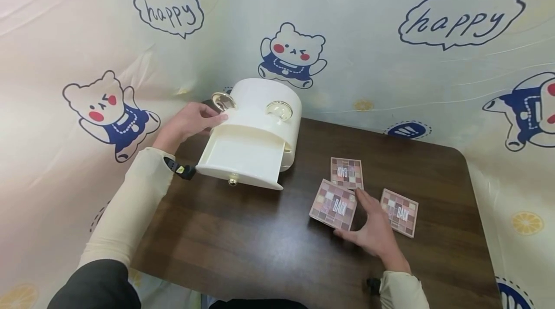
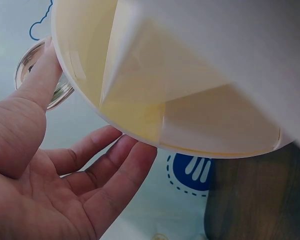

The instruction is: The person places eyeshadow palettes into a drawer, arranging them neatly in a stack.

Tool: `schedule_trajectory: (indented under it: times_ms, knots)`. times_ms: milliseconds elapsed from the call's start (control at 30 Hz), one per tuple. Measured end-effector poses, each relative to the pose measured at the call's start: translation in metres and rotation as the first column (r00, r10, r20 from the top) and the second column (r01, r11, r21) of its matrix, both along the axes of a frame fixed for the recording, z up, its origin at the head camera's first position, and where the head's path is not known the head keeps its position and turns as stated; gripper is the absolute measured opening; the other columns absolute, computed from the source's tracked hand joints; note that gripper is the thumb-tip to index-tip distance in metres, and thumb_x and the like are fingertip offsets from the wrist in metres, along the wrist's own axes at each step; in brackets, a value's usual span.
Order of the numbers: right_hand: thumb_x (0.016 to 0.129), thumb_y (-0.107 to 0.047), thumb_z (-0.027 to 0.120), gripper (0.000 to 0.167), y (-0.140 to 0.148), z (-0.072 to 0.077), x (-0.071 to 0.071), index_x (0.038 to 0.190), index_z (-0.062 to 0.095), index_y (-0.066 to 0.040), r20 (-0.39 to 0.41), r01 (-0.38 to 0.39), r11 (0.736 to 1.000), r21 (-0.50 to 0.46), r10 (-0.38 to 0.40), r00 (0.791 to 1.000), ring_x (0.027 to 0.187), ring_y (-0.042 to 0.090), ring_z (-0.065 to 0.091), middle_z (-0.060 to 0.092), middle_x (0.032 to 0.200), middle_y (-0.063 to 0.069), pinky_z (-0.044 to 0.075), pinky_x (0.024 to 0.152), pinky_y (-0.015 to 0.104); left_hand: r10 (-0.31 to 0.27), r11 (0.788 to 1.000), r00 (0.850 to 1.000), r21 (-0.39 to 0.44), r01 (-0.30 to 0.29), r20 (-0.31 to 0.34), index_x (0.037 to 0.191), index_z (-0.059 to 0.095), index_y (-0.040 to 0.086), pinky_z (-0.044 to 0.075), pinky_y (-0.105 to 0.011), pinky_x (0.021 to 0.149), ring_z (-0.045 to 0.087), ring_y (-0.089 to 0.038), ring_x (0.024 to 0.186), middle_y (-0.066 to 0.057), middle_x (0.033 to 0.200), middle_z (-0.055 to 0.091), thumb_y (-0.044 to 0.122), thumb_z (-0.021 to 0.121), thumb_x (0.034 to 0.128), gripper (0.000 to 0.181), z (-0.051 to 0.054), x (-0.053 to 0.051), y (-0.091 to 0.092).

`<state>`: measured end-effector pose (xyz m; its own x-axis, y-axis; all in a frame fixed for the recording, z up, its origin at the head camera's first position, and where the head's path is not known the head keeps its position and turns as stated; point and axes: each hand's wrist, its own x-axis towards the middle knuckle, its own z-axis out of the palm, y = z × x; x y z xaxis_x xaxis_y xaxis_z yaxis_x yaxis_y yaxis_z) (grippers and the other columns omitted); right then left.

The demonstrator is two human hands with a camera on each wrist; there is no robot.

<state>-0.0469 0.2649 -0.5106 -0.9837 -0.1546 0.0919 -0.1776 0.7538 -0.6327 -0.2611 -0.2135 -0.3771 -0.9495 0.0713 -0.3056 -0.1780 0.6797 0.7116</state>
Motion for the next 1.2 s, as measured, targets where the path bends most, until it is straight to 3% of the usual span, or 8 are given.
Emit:
schedule_trajectory:
  times_ms: [367,500,700,933,1200]
  knots:
    - [0.058,-0.046,0.098,0.12,-0.01,0.039,-0.009,0.157,0.036,-0.02,-0.064,0.003,0.999,-0.048,-0.006,0.998,0.136,0.047,0.039,0.041,0.153,0.02,0.036,0.099,0.07,-0.002,1.0,1.0,0.004,0.002,0.008,0.122,0.065,0.004,0.056,-0.044,0.087,0.062,-0.032,0.103,-0.013,0.116,0.061,0.065,0.077,0.0763,0.077,-0.001,0.0,-0.001]
    - [0.058,-0.044,0.098,0.12,-0.017,0.05,-0.013,0.158,0.034,-0.029,-0.055,0.001,0.998,-0.068,-0.005,0.998,0.137,0.044,0.038,0.041,0.154,0.016,0.036,0.097,0.072,0.003,1.0,1.0,0.005,-0.003,0.011,0.122,0.064,0.004,0.056,-0.044,0.087,0.062,-0.033,0.105,-0.013,0.116,0.061,0.065,0.077,0.0757,0.077,-0.001,-0.001,-0.001]
    - [0.06,-0.046,0.097,0.116,-0.029,0.065,-0.021,0.157,0.035,-0.03,-0.029,-0.002,0.996,-0.086,-0.001,1.0,0.139,0.042,0.036,0.04,0.156,0.012,0.036,0.098,0.071,0.008,1.0,1.0,0.005,-0.008,0.011,0.122,0.064,0.005,0.056,-0.043,0.086,0.062,-0.033,0.105,-0.013,0.116,0.061,0.065,0.078,0.0751,0.077,-0.001,-0.001,-0.002]
    - [0.063,-0.039,0.097,0.107,-0.044,0.08,-0.034,0.154,0.04,-0.035,0.01,-0.037,0.978,-0.204,0.04,0.999,0.146,0.036,0.027,0.04,0.157,0.003,0.025,0.107,0.071,0.013,1.0,1.0,0.013,-0.013,0.006,0.121,0.065,0.005,0.056,-0.043,0.085,0.064,-0.032,0.102,-0.013,0.115,0.062,0.065,0.078,0.0749,0.076,-0.002,-0.001,-0.002]
    - [0.063,-0.035,0.097,0.106,-0.06,0.092,-0.05,0.153,0.041,-0.035,-0.004,-0.095,0.963,-0.253,0.097,0.995,0.127,0.026,0.045,0.045,0.152,-0.001,0.036,0.102,0.058,0.003,1.0,1.0,0.014,-0.004,0.005,0.119,0.067,0.006,0.056,-0.042,0.085,0.064,-0.029,0.099,-0.011,0.114,0.063,0.065,0.077,0.0761,0.074,-0.001,0.0,0.0]
